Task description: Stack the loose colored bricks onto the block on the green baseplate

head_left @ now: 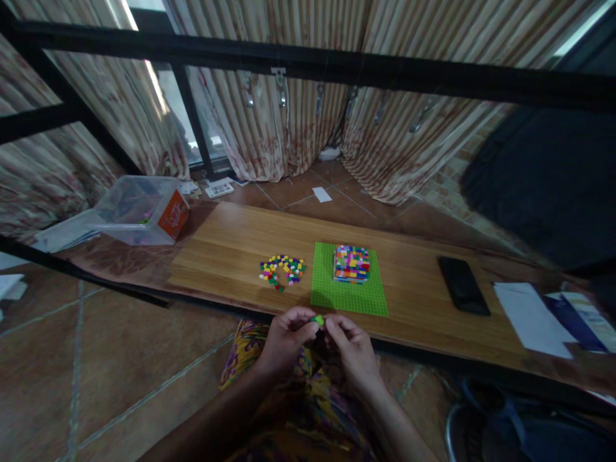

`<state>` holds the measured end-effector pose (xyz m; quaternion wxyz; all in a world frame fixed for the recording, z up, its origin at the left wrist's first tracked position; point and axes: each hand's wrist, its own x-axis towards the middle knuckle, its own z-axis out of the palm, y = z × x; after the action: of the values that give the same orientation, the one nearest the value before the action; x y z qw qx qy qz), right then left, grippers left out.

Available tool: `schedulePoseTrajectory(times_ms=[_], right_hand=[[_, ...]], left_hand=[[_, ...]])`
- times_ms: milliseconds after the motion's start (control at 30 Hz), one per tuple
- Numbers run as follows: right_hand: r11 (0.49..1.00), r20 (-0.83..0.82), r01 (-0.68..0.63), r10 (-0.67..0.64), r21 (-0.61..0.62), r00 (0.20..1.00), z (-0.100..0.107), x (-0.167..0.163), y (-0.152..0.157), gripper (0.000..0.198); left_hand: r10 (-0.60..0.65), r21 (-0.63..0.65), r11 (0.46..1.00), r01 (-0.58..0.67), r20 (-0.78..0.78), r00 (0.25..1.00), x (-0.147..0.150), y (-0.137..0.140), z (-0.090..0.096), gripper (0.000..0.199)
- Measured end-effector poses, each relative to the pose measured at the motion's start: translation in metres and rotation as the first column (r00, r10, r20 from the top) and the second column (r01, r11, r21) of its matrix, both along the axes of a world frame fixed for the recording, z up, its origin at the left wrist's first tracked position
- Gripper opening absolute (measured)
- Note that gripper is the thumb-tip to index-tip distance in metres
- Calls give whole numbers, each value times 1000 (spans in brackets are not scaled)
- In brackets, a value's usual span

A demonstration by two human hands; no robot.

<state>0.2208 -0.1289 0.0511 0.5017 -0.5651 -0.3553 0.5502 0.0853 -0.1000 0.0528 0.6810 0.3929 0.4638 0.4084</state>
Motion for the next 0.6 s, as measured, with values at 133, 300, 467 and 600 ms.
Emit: schedulePoseTrajectory(times_ms=[133,300,467,600], right_hand=[[1000,-4,13,-13,25,1000,9,-6,2,26],[999,-7,38,-37,34,999,10,-10,2,26],[999,-78,33,-32,2,996,-2,-9,-1,28],[999,-135,39,-37,11,990,-6,-3,2,26]], left_hand=[[-15,64,998,16,-16,1000,-2,-1,1,21],[-29,108,994,32,-35,999,-2,-1,4,18],[-120,108,988,113,54,991,-2,-1,6,17],[-101,74,993,97,55,993,-1,0,2,19]])
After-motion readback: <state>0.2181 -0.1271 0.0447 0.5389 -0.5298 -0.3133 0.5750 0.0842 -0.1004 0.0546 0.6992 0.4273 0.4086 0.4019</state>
